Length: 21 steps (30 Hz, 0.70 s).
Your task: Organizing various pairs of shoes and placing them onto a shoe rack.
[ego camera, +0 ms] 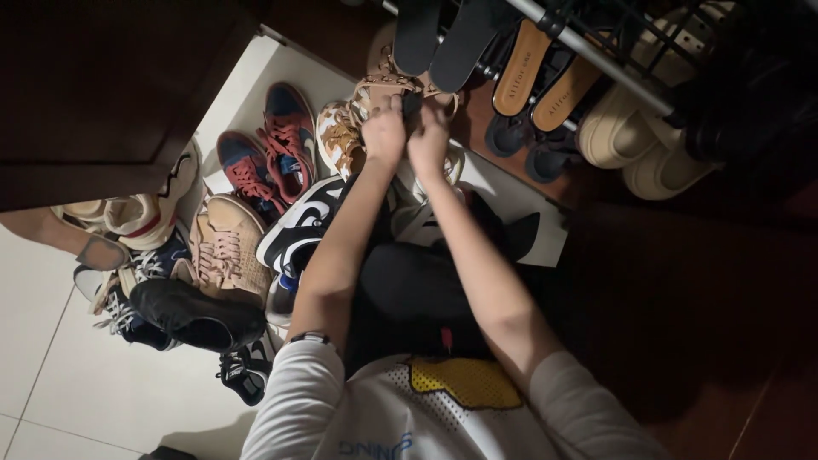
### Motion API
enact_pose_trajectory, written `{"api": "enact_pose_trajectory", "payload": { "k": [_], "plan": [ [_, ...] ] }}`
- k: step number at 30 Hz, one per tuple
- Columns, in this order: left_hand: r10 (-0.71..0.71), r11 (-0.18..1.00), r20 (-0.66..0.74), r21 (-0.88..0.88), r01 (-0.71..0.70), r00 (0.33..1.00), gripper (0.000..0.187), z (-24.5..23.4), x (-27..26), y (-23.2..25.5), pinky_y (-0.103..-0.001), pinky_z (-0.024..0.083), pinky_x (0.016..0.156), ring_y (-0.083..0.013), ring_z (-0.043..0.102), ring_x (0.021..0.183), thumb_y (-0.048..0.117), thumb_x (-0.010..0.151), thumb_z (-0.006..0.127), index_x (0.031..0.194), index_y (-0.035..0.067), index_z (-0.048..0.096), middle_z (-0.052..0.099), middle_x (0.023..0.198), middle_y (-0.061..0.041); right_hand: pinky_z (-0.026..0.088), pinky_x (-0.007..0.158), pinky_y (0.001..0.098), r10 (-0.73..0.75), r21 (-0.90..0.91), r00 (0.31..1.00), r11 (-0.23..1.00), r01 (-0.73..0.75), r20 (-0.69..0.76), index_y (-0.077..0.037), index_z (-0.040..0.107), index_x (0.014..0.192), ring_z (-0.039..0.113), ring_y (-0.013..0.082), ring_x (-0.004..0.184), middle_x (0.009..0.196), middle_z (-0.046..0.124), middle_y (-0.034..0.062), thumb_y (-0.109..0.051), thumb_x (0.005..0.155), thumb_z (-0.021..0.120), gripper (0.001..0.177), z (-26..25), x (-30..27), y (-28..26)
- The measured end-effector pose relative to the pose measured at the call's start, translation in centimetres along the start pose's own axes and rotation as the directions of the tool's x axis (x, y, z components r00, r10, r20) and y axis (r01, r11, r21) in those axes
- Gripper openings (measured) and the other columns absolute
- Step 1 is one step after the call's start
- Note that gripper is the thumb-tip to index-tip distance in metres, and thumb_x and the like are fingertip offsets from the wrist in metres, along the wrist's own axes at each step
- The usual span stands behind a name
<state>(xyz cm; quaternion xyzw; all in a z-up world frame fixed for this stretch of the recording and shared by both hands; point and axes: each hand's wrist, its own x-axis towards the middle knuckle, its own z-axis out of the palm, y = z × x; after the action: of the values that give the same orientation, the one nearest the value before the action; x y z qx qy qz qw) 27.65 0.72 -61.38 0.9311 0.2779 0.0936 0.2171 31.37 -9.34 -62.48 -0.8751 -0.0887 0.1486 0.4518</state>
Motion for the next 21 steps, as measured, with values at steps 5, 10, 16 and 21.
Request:
{"api": "enact_pose_trajectory", "payload": {
  "k": [5,10,16,21],
  "plan": [
    [-0.04,0.998,0.056,0.056,0.037,0.998,0.026,0.2,-2.0,-0.5,-0.043,0.059,0.067,-0.0333,0.071,0.093,0.011,0.09,0.056,0.115,0.005,0.063,0.065,0.11,-0.015,0.039,0.106,0.0465,-0.221,-0.444,0.975,0.874,0.195,-0.007,-0.006,0.073,0.116,0.053,0.0341,0.122,0.122,0.066,0.0125,-0.003,0.075,0.061,0.042,-2.3,-4.8,-4.6],
    [-0.15,0.988,0.156,0.066,0.142,0.976,0.03,-1.4,-3.4,0.2,-0.044,0.059,0.068,-0.0341,0.072,0.087,0.02,0.09,0.061,0.115,0.004,0.061,0.064,0.112,-0.017,0.038,0.109,0.0477,-0.265,-0.496,0.961,0.827,0.266,0.074,-0.005,0.072,0.111,0.054,0.0311,0.125,0.117,0.069,0.0122,-0.01,0.087,0.062,0.027,-1.1,-5.5,-1.1],
    [-0.125,0.992,0.163,-0.01,0.128,0.979,0.029,-0.7,-1.3,0.2,-0.046,0.058,0.068,-0.038,0.072,0.086,0.021,0.09,0.064,0.114,0.006,0.064,0.066,0.109,-0.02,0.047,0.104,0.0499,-0.544,-0.478,0.837,0.72,0.503,0.061,0.001,0.063,0.12,0.055,0.0388,0.132,0.124,0.066,0.0224,-0.002,0.09,0.055,0.031,1.1,-2.4,3.1],
    [-0.035,0.999,0.115,-0.023,0.038,0.993,0.026,-1.3,0.8,1.3,-0.042,0.06,0.068,-0.0345,0.072,0.089,0.016,0.09,0.063,0.113,0.005,0.064,0.068,0.108,-0.016,0.058,0.082,0.047,0.022,-0.246,0.964,0.968,0.046,0.266,-0.001,0.045,0.146,0.071,0.0411,0.095,0.106,0.069,0.0282,0.0,0.104,0.043,0.043,0.4,0.4,1.6]
  ]
}}
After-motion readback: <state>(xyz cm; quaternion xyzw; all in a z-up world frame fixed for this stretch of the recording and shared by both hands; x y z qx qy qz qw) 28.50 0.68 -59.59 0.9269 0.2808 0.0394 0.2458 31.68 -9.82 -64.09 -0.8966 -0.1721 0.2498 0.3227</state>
